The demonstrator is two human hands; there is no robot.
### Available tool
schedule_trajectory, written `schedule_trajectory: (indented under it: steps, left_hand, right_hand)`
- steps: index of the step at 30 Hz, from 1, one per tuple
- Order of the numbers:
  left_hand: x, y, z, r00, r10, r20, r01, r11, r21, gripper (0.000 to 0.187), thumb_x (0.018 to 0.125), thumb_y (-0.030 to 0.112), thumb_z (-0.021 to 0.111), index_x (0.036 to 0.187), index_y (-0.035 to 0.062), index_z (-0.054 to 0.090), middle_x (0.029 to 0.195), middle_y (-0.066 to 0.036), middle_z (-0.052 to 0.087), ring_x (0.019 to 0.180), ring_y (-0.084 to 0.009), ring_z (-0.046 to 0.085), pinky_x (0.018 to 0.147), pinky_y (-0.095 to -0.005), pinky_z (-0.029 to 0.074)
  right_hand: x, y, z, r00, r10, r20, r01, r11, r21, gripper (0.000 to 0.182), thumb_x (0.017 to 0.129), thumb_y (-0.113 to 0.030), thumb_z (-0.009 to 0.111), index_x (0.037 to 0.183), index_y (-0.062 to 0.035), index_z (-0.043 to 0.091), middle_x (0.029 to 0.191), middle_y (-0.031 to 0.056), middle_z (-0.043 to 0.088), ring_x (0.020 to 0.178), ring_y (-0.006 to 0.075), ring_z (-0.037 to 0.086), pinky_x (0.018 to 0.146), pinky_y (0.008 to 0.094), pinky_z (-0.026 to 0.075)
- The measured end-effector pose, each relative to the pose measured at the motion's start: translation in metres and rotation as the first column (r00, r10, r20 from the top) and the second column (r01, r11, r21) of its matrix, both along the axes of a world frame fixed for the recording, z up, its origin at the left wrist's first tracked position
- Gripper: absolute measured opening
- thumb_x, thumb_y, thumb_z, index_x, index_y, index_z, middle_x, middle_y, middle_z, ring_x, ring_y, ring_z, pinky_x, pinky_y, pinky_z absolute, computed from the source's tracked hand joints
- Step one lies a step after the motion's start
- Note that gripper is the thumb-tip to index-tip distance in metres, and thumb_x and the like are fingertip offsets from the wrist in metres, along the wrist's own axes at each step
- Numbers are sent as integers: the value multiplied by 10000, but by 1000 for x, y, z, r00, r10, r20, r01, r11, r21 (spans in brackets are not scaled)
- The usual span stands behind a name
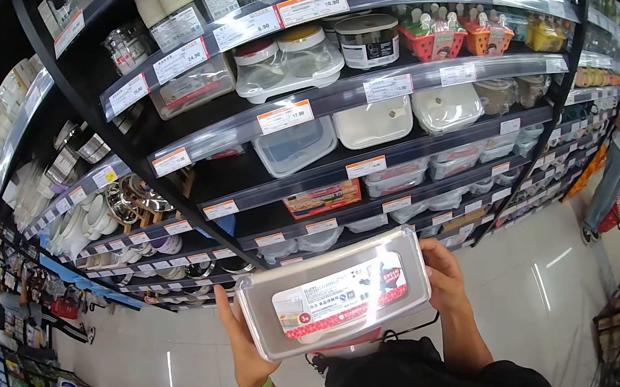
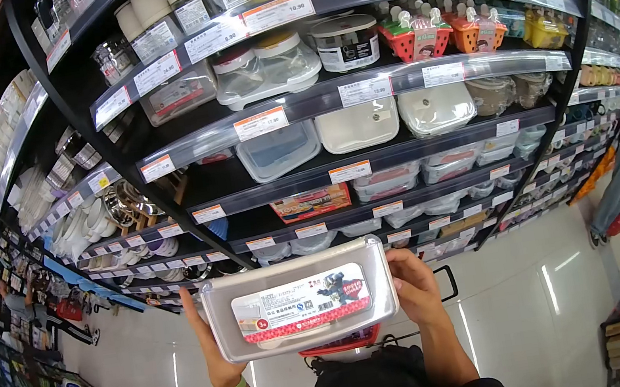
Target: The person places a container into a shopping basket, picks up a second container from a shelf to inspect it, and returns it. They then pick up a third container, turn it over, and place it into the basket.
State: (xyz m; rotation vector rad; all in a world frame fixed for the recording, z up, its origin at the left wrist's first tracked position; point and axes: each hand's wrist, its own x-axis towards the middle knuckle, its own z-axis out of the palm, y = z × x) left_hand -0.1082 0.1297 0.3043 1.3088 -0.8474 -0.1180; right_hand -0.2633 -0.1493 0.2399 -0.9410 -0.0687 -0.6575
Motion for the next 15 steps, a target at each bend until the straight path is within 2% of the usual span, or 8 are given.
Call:
schedule_trajectory:
  steps: [2,5,7,8,11,13,14,15]
  left_hand:
    - [-1,-2,-4,997,21,-74,-23,999,-30,1275,646,184,913,1596,32,77,1523,-234,401,1372,-315,468,1129,-436,380]
    - [5,-3,-4,998,-15,56,10,997,77,1254,653,176,910,1593,19,96,1520,-209,405,1369,-299,466,1132,-421,375]
    - [9,-11,3,994,-107,15,105,991,81,1293,639,231,945,1592,16,99,1535,-187,387,1377,-287,453,1137,-414,368]
    - [10,-19,10,992,-124,25,122,989,83,1293,639,231,945,1592,16,99,1535,-187,387,1377,-287,453,1137,-414,368]
    - [9,-36,26,974,-222,-47,224,974,28,1259,672,296,945,1585,12,126,1524,-162,392,1366,-266,452,1118,-400,382]
    - [11,-40,29,987,-124,-101,139,979,149,1210,722,493,876,1577,9,169,1503,-148,411,1357,-246,446,1118,-382,365]
    - [14,-40,24,993,-122,9,118,974,195,1035,849,536,751,1565,10,220,1474,-145,433,1344,-234,434,1124,-364,337]
    - [16,-39,24,992,-124,8,120,973,199,1035,849,536,751,1565,10,220,1474,-145,433,1344,-234,434,1124,-364,337]
  right_hand:
    - [-4,-2,-3,1000,-16,-2,16,1000,-1,422,915,-119,660,1291,7,515,1196,102,622,1090,179,600,933,308,477]
    - [-11,-4,-10,998,-70,-8,70,997,-34,420,909,-111,669,1289,-4,526,1255,108,596,1143,188,578,971,329,458]
    - [-13,-5,-11,992,-125,37,127,990,-65,414,901,-100,677,1283,-19,540,1313,118,560,1214,206,543,1024,359,425]
    - [-15,-6,-11,991,-128,39,131,989,-75,396,885,-99,696,1251,-39,557,1427,136,484,1264,221,511,1055,383,395]
    - [-16,-4,-1,976,-214,42,217,968,-122,390,854,-88,731,1205,-53,564,1512,150,413,1272,227,510,1055,393,394]
    - [-18,-4,1,976,-213,31,215,972,-99,366,835,-112,772,1136,-69,569,1571,162,337,1276,231,509,1054,396,391]
    - [-20,-6,-4,989,-139,50,142,986,-81,371,821,-114,795,1110,-76,564,1574,165,334,1294,236,494,1055,406,392]
    - [-21,-6,-6,996,-61,68,65,996,-64,379,806,-115,817,1083,-82,560,1576,168,331,1313,241,480,1056,415,393]
